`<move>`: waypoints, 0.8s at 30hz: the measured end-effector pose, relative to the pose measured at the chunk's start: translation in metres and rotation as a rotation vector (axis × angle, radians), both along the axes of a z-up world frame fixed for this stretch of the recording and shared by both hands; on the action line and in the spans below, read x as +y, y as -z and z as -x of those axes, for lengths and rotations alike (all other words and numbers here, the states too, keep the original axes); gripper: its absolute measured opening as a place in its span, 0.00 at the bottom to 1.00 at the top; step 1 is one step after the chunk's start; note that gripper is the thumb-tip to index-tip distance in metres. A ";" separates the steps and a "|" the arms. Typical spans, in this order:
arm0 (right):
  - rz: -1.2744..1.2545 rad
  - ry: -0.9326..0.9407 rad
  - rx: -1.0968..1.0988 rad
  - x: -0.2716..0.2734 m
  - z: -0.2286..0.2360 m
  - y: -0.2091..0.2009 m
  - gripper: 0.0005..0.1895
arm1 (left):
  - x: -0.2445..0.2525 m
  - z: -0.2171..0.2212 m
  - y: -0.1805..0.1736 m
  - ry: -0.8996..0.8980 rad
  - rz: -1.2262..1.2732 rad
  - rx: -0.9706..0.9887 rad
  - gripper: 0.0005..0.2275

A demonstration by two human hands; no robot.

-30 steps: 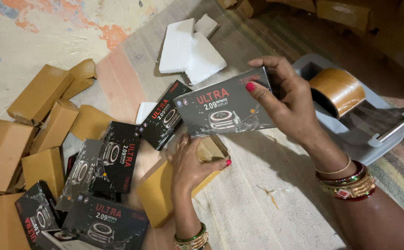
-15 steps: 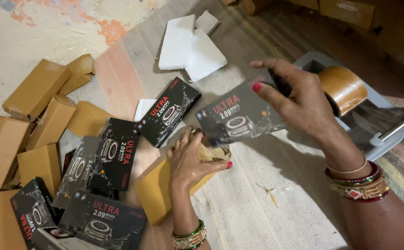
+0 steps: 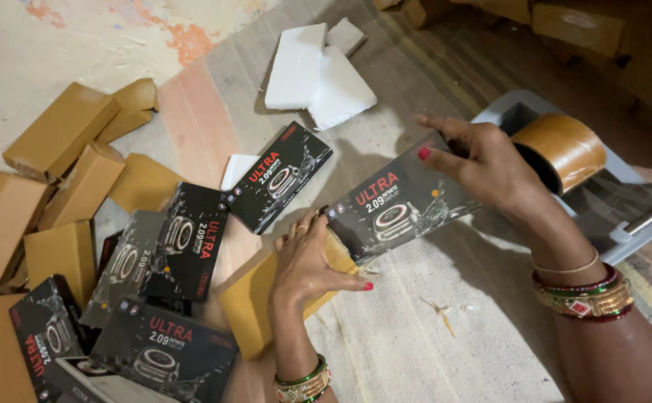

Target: The person packs smart watches into small cardboard boxes. They place a watch box into a larger shipping box, seal it with tape from a dispenser, and set the sealed box aside. This process is repeated for multiple units.

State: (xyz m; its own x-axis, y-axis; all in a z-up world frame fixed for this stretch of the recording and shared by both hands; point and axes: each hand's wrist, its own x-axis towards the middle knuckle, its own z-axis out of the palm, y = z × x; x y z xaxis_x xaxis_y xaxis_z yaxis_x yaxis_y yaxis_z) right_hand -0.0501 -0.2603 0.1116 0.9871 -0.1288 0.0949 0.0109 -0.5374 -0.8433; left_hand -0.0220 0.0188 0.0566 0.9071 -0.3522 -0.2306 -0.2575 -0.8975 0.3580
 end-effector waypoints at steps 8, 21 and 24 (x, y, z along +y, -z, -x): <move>-0.210 -0.040 0.050 -0.005 -0.005 0.010 0.29 | -0.002 0.013 -0.021 -0.014 0.184 -0.091 0.62; -0.606 -0.193 -0.042 0.051 0.000 0.031 0.20 | -0.013 0.031 -0.039 0.124 0.480 -0.297 0.60; -0.331 -0.289 -0.128 0.049 -0.002 0.032 0.25 | -0.009 0.034 -0.042 0.097 0.543 -0.318 0.59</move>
